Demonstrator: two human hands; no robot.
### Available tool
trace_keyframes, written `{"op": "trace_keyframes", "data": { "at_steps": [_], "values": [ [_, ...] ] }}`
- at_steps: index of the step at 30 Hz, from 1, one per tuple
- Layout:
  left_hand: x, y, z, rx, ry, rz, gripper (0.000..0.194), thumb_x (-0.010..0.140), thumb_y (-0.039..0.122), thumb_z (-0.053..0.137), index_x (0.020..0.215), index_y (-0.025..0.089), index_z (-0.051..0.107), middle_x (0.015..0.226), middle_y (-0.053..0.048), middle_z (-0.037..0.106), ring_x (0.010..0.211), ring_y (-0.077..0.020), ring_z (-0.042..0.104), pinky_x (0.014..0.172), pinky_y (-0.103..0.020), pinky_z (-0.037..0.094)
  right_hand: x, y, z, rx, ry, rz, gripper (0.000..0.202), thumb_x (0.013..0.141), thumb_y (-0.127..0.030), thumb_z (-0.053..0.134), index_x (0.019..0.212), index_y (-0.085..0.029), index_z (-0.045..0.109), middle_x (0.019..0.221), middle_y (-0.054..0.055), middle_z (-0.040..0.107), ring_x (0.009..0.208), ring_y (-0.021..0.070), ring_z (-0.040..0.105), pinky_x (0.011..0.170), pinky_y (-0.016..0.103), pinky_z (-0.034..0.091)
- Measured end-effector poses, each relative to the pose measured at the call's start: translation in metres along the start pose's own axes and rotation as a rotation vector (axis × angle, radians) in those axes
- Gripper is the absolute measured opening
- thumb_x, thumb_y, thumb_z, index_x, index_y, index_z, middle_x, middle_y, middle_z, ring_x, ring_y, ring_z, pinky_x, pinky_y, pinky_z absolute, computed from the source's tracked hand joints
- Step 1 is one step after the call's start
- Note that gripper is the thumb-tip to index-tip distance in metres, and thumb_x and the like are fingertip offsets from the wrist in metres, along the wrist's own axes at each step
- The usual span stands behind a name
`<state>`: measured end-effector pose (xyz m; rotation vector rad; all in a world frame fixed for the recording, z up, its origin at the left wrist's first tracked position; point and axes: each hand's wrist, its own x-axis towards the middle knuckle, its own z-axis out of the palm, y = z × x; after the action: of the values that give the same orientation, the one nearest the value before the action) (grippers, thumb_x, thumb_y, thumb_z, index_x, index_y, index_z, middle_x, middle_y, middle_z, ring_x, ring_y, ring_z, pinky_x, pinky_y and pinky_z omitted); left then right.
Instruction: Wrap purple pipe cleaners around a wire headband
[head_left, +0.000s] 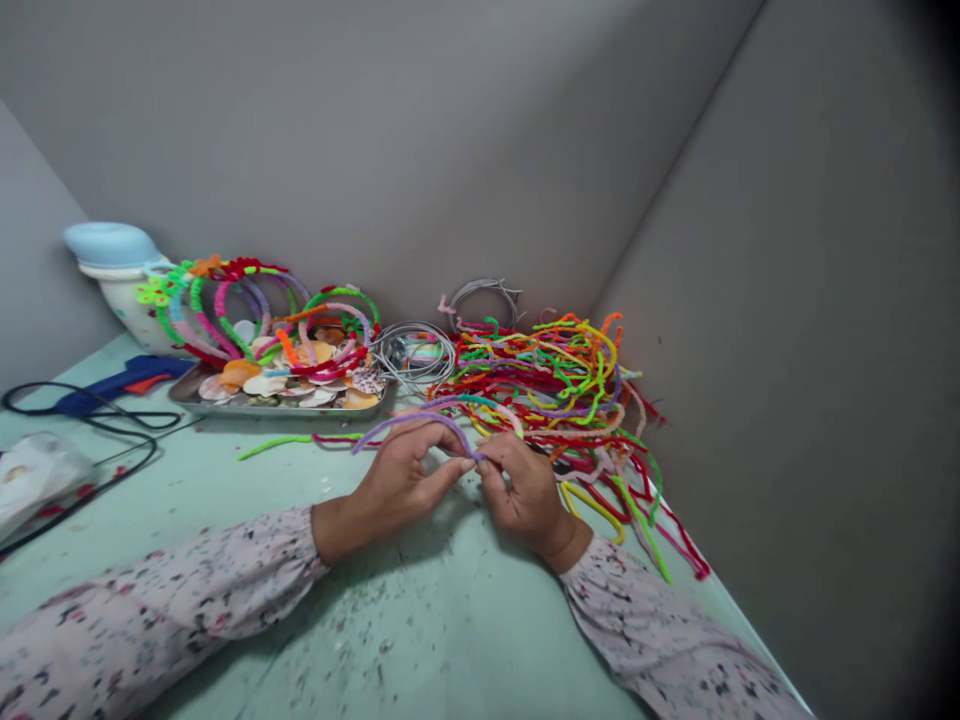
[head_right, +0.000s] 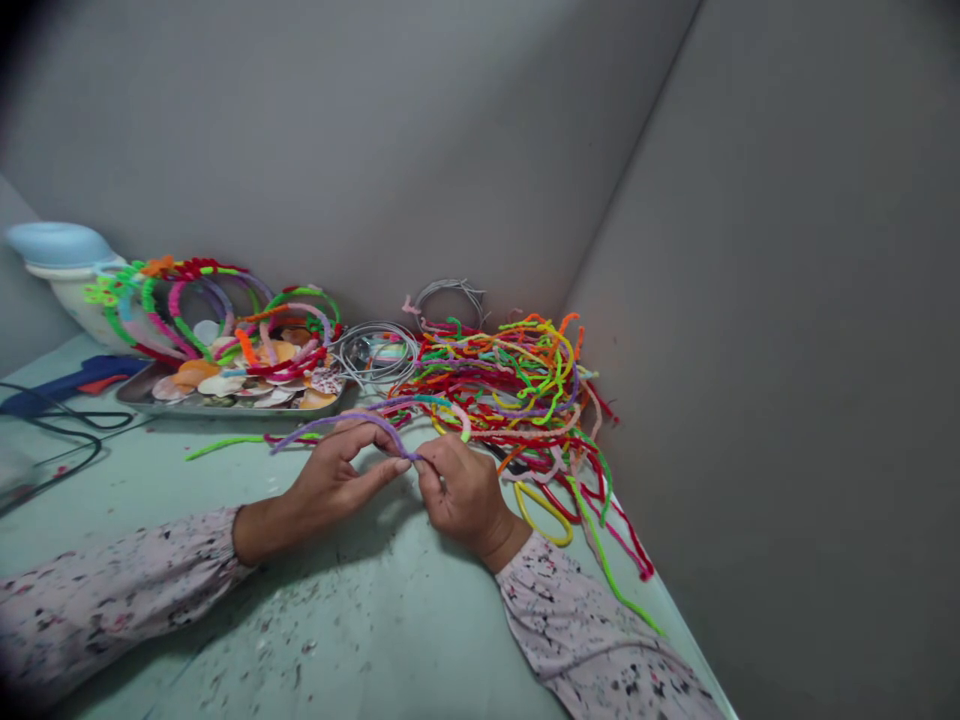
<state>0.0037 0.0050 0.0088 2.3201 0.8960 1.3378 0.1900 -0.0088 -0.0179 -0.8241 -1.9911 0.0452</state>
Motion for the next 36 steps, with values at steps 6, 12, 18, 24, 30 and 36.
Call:
{"op": "trace_keyframes", "data": {
  "at_steps": [6,12,18,24,30,36],
  "values": [
    [0.0021,-0.0001,-0.0007,0.085,-0.027,0.036,0.008,0.084,0.026,0.063,0.081,0.018,0.064,0.079,-0.003,0.068,0.079,-0.0176,0.06,0.082,-0.035,0.043,-0.0008,0.0008,0.0007,-0.02,-0.01,0.023,0.015,0.085,-0.014,0.048,0.096,-0.021,0.055,0.083,0.006,0.062,0.08,0.0183,0.061,0.071,0.031,0.052],
    [0.0023,0.0017,-0.0029,0.064,-0.071,-0.031,0.014,0.087,0.027,0.058,0.077,0.018,0.061,0.075,0.0,0.065,0.075,-0.0155,0.057,0.076,-0.032,0.038,-0.0011,-0.0003,0.0008,-0.049,-0.02,0.0,0.013,0.086,-0.015,0.049,0.096,-0.021,0.055,0.082,0.005,0.062,0.08,0.0186,0.062,0.071,0.031,0.051],
    [0.0037,-0.0004,-0.0042,0.061,-0.107,-0.05,0.015,0.087,0.027,0.057,0.076,0.018,0.06,0.075,0.002,0.064,0.076,-0.015,0.056,0.08,-0.033,0.035,-0.0021,0.0009,0.0013,-0.057,-0.036,-0.017,0.014,0.086,-0.014,0.05,0.097,-0.021,0.055,0.082,0.006,0.063,0.078,0.0183,0.062,0.069,0.031,0.051],
    [0.0051,0.0002,-0.0036,0.046,-0.113,-0.068,0.014,0.086,0.025,0.059,0.073,0.018,0.059,0.074,0.002,0.063,0.075,-0.0151,0.055,0.079,-0.032,0.036,0.0,-0.0003,-0.0012,-0.017,-0.061,0.007,0.014,0.086,-0.017,0.049,0.098,-0.02,0.054,0.085,0.006,0.063,0.082,0.019,0.062,0.072,0.032,0.051],
    [0.0043,0.0014,-0.0038,0.033,-0.143,-0.091,0.018,0.088,0.028,0.056,0.074,0.018,0.059,0.073,0.002,0.062,0.075,-0.0151,0.054,0.08,-0.032,0.034,-0.0002,-0.0006,0.0003,-0.048,-0.027,0.004,0.009,0.085,-0.015,0.052,0.092,-0.02,0.055,0.081,0.005,0.063,0.078,0.0181,0.062,0.07,0.03,0.051],
    [0.0051,0.0006,-0.0049,0.012,-0.204,-0.149,0.02,0.089,0.029,0.054,0.073,0.018,0.058,0.074,0.002,0.062,0.078,-0.0154,0.053,0.085,-0.034,0.033,-0.002,0.0,0.0023,-0.081,-0.009,-0.045,0.008,0.084,-0.013,0.053,0.09,-0.019,0.055,0.077,0.004,0.062,0.074,0.0166,0.061,0.067,0.028,0.05]
  ]
}}
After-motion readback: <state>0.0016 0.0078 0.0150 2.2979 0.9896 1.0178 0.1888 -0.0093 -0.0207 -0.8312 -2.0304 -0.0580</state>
